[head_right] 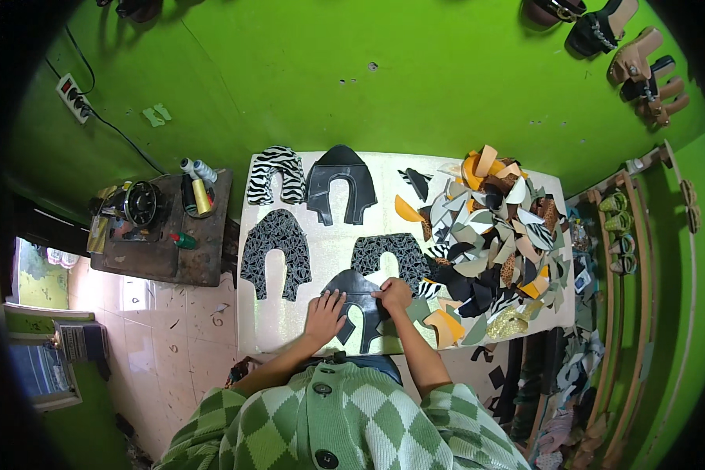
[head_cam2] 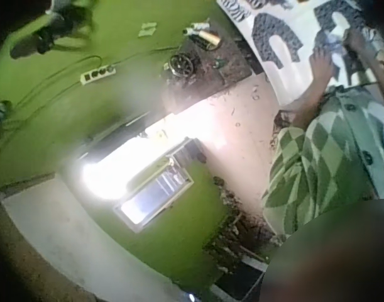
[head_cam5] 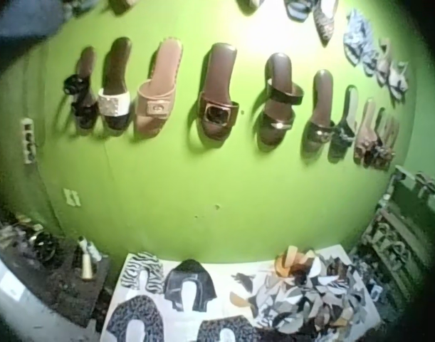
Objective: The person is organizing pieces of animal print fabric.
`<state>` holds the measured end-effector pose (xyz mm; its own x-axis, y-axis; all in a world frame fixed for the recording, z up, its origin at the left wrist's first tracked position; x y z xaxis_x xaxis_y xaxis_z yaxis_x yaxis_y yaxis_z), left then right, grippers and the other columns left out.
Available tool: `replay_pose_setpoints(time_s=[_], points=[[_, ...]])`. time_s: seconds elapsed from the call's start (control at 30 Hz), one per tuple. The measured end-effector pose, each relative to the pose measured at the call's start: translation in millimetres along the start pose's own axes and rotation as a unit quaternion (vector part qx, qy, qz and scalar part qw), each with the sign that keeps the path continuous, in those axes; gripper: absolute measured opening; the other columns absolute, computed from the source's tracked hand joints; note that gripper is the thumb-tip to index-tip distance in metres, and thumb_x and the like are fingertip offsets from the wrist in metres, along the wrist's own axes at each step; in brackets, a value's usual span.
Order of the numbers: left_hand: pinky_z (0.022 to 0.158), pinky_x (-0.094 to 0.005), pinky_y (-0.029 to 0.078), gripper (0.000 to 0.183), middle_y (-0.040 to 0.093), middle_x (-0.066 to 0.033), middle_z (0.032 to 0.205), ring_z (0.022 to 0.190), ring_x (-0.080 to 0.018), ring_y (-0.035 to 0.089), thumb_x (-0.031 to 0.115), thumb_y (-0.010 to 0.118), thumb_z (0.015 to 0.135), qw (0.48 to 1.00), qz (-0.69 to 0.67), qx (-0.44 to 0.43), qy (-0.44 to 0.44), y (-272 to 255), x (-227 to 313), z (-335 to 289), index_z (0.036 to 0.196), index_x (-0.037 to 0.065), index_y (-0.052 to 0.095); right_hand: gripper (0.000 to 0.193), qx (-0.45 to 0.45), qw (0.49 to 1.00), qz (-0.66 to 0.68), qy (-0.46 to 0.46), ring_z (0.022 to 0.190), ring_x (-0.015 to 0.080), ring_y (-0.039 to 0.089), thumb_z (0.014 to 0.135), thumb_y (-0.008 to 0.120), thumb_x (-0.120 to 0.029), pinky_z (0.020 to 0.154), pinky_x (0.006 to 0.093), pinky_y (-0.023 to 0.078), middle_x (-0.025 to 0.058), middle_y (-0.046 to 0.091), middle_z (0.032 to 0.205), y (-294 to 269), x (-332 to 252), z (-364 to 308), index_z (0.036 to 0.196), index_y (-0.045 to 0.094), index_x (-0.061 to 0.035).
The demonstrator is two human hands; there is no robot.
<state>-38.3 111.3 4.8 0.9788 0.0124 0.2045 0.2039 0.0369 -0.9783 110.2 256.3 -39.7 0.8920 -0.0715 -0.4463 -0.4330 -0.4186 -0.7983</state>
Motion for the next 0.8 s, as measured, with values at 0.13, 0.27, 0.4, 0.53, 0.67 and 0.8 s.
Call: replay_pose_setpoints(time_s=[0.13, 0.27, 0.4, 0.53, 0.67, 0.8], points=[[0.096, -0.041, 0.028, 0.06, 0.043, -0.0112, 0.13, 0.12, -0.0268, 0.038, 0.036, 0.054, 0.081, 1.0, 0.002, 0.001, -0.024, 0, -4, -1, 0.132, 0.009, 0.039, 0.036, 0.039, 0.999, 0.016, 0.021, 0.058, 0.0199, 0.059, 0.05, 0.086, -0.032, 0.055, 0.0335, 0.045, 0.0032, 0.061, 0.061, -1, 0, -4, 0.06, 0.058, -0.0105], [0.095, -0.0409, 0.028, 0.061, 0.043, -0.0108, 0.13, 0.12, -0.0269, 0.038, 0.037, 0.054, 0.08, 1.0, 0.003, 0.025, -0.017, -3, -2, -4, 0.132, 0.009, 0.039, 0.03, -0.012, 0.994, 0.095, -0.044, 0.052, 0.0146, 0.055, 0.053, 0.085, -0.026, 0.051, 0.0296, 0.042, 0.0022, 0.059, 0.057, 16, 15, 12, 0.064, 0.062, -0.0096], [0.096, -0.0397, 0.028, 0.061, 0.041, -0.0083, 0.133, 0.121, -0.025, 0.036, 0.039, 0.051, 0.082, 1.0, 0.021, 0.002, -0.019, 1, 0, -3, 0.134, 0.011, 0.037, 0.026, -0.029, 0.987, 0.144, -0.062, 0.049, 0.0087, 0.05, 0.055, 0.084, -0.018, 0.047, 0.0251, 0.039, 0.0001, 0.056, 0.055, 18, 13, 10, 0.068, 0.065, -0.0076], [0.096, -0.0396, 0.028, 0.06, 0.04, -0.0085, 0.133, 0.121, -0.0246, 0.036, 0.039, 0.051, 0.082, 1.0, 0.007, 0.005, -0.017, -1, 0, -6, 0.134, 0.011, 0.037, 0.028, 0.016, 0.991, 0.131, -0.002, 0.05, 0.0092, 0.048, 0.053, 0.085, -0.016, 0.05, 0.0251, 0.04, 0.0, 0.054, 0.057, 18, 21, 9, 0.068, 0.063, -0.007], [0.096, -0.0391, 0.028, 0.061, 0.039, -0.0094, 0.134, 0.123, -0.0249, 0.035, 0.036, 0.052, 0.082, 0.999, -0.027, 0.027, -0.021, -6, -5, -10, 0.134, 0.01, 0.036, 0.03, 0.034, 0.995, 0.093, 0.01, 0.053, 0.0111, 0.051, 0.053, 0.085, -0.017, 0.054, 0.0267, 0.043, 0.0011, 0.056, 0.059, 14, 18, 6, 0.067, 0.06, -0.0073], [0.096, -0.0385, 0.028, 0.062, 0.036, -0.0092, 0.137, 0.125, -0.0248, 0.033, 0.036, 0.052, 0.082, 0.999, -0.024, 0.02, -0.013, -4, -5, -14, 0.135, 0.009, 0.035, 0.027, 0.0, 0.998, 0.054, -0.012, 0.066, 0.019, 0.062, 0.056, 0.083, -0.023, 0.062, 0.0316, 0.048, 0.003, 0.063, 0.069, 13, 2, 0, 0.068, 0.062, -0.0105]])
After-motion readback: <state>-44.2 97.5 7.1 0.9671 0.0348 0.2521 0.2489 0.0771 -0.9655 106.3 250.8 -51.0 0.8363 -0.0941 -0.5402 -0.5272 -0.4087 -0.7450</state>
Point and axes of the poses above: each hand's wrist, its own z-axis towards the middle knuckle, its own y-axis out of the palm, x = y × z, the point moved 9 cm from there along z, towards the middle knuckle
